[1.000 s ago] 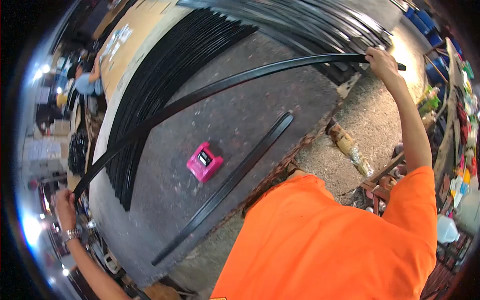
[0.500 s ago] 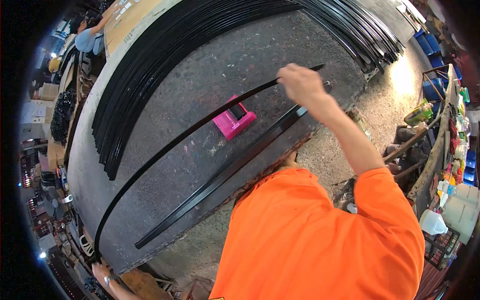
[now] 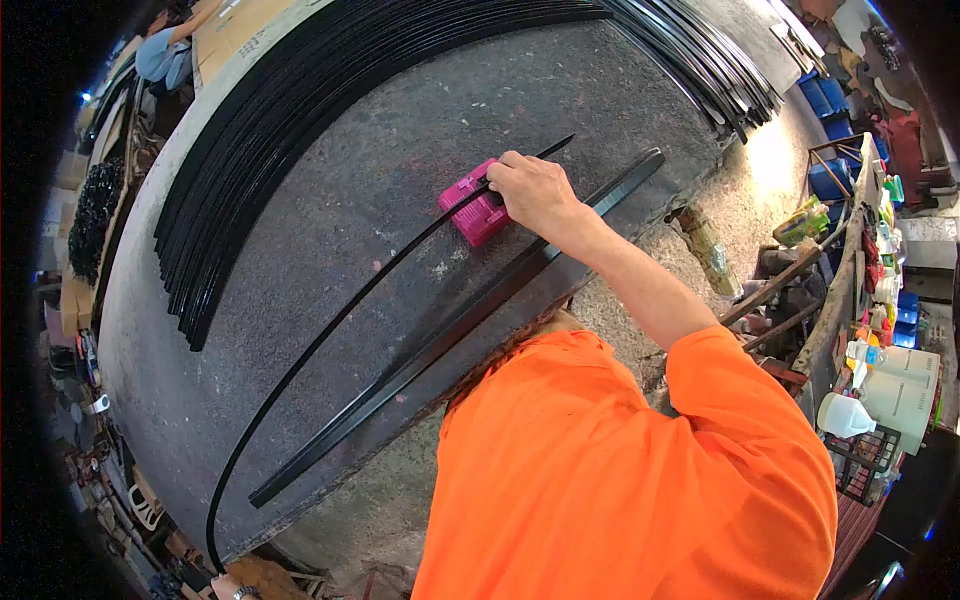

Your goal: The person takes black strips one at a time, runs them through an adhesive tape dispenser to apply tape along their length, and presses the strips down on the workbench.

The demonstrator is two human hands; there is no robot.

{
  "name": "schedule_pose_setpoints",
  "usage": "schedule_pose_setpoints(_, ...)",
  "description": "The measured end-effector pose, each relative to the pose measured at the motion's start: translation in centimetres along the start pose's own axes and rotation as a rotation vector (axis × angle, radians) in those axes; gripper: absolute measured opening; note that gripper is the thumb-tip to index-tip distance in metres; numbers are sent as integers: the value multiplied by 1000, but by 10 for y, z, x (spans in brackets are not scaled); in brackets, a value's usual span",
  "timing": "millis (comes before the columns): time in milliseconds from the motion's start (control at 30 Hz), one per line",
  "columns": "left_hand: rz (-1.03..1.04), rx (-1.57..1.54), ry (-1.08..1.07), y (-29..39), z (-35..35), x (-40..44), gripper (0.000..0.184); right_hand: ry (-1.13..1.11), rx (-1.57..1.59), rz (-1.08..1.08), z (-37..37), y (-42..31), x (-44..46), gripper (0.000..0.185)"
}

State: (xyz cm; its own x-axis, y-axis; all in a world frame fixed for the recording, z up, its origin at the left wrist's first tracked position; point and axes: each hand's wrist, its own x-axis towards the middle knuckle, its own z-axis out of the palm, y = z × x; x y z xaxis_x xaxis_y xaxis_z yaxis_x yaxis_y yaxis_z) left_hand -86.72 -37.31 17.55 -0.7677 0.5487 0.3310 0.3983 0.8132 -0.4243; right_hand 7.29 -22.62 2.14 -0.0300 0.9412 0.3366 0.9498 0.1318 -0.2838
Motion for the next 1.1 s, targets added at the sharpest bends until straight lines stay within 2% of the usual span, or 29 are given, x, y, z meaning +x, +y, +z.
schedule_pose_setpoints(133,15,-25,-6,5,31,18,27,-24,-17,76,1,10,-8,4)
schedule_pose_setpoints(267,239,5,-62,30,62,30,26,-13,-68,113,-3,28,-16,7)
schedule_pose_setpoints(367,270,-106,-78,68,51,7,24,-22,-111,156,-10,46,-20,7)
schedule_pose_setpoints(500,438,-210,-139,107,41,-26,28,-24,-183,219,-21,76,-26,9)
schedule_pose_setpoints(567,545,-215,-144,122,70,-22,29,-66,-256,292,-30,89,-26,10)
schedule_pose_setpoints(633,532,-281,-201,142,78,-36,29,-107,-302,348,-38,111,-27,12)
schedule_pose_setpoints(700,451,-264,-185,167,46,-78,20,-95,-316,393,-49,129,-31,13)
schedule_pose_setpoints(833,446,-238,-181,210,14,-137,23,-122,-355,478,-69,176,-39,15)
schedule_pose_setpoints(900,526,-254,-107,223,25,-149,22,-144,-377,533,-77,203,-44,18)
schedule_pose_setpoints(1100,557,-268,-134,274,-25,-222,20,-240,-422,722,-115,282,-58,23)
